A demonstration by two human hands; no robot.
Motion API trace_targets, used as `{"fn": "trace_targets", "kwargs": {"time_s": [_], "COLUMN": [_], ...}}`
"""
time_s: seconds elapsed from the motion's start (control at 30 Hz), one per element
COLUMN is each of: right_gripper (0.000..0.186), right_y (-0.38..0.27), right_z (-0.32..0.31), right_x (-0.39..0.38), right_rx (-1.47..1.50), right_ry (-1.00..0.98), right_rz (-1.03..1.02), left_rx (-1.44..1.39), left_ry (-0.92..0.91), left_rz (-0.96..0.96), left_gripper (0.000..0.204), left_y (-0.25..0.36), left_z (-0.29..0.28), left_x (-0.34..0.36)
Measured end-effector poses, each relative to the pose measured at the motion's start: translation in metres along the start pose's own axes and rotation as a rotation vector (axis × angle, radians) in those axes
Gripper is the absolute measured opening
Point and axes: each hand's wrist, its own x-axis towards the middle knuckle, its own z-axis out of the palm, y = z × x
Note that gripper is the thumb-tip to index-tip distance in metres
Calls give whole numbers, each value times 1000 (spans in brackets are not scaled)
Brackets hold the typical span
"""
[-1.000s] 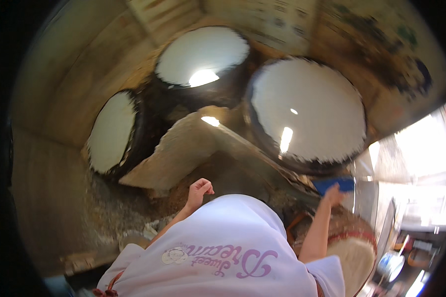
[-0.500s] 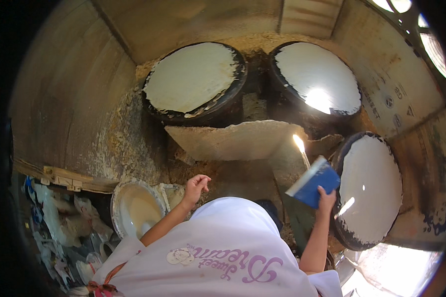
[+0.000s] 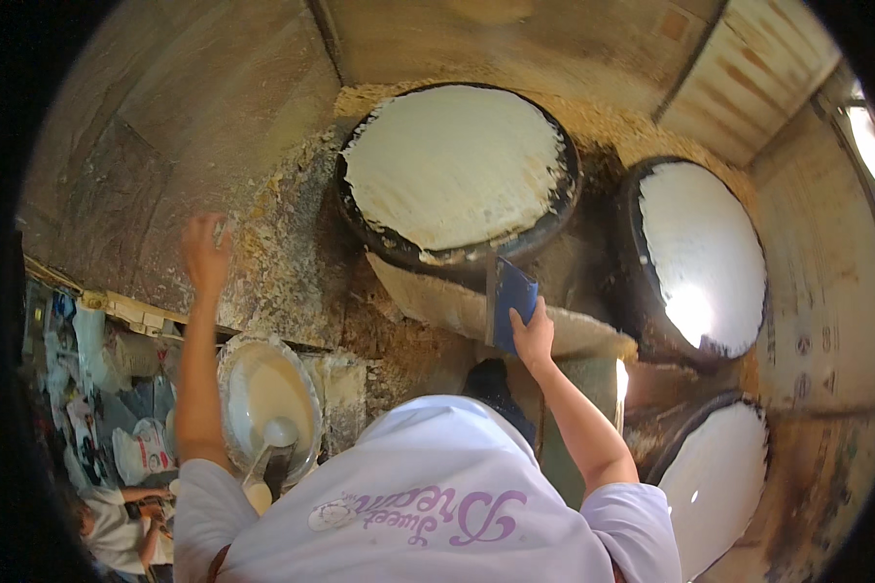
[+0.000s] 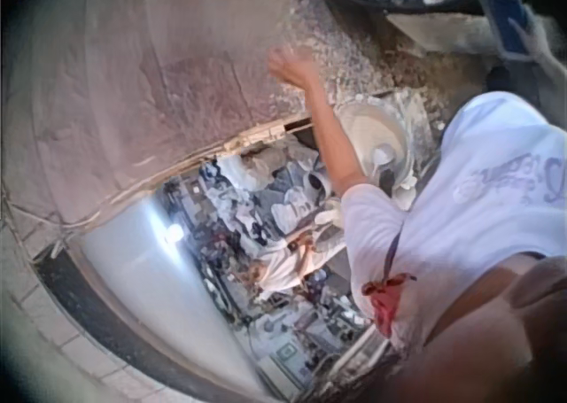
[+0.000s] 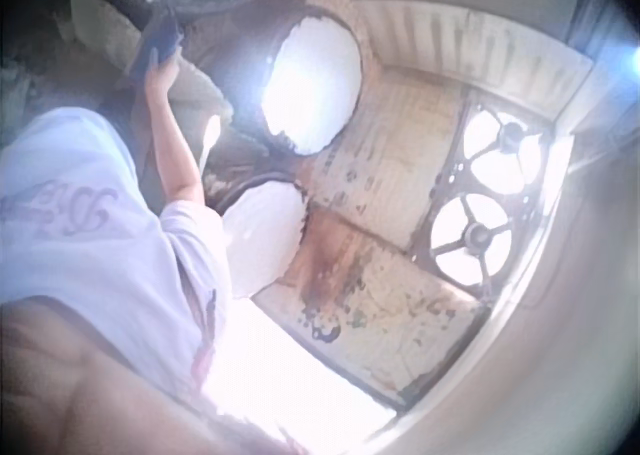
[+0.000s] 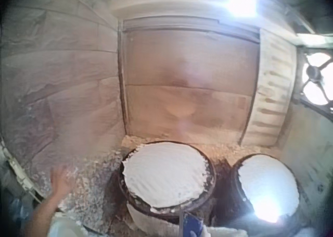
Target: The person scoops batter from a bucket and spreads it onto hot circular pans to cook thin crepes. They use a ladle and a spatula to pour and spread the batter, then flip and remove the cooked crepes onto a woven tray.
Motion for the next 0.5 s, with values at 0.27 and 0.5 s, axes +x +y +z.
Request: {"fn": "trace_targets", "kwargs": {"time_s": [0.27, 0.5], "right_gripper": [36, 40], "right_y": [7, -9], "right_z": [-9, 14], "right_x": [136, 155], "right_rx": [-194, -190], "right_ry": [-279, -444], "right_rz": [-301, -292], "left_rx": [830, 887], "left_ry": [-42, 163], "left_rz": [-171, 84], "left_gripper": [52, 52], "left_y": [-78, -130], "left_z": [-61, -59], "left_x": [106, 80]}}
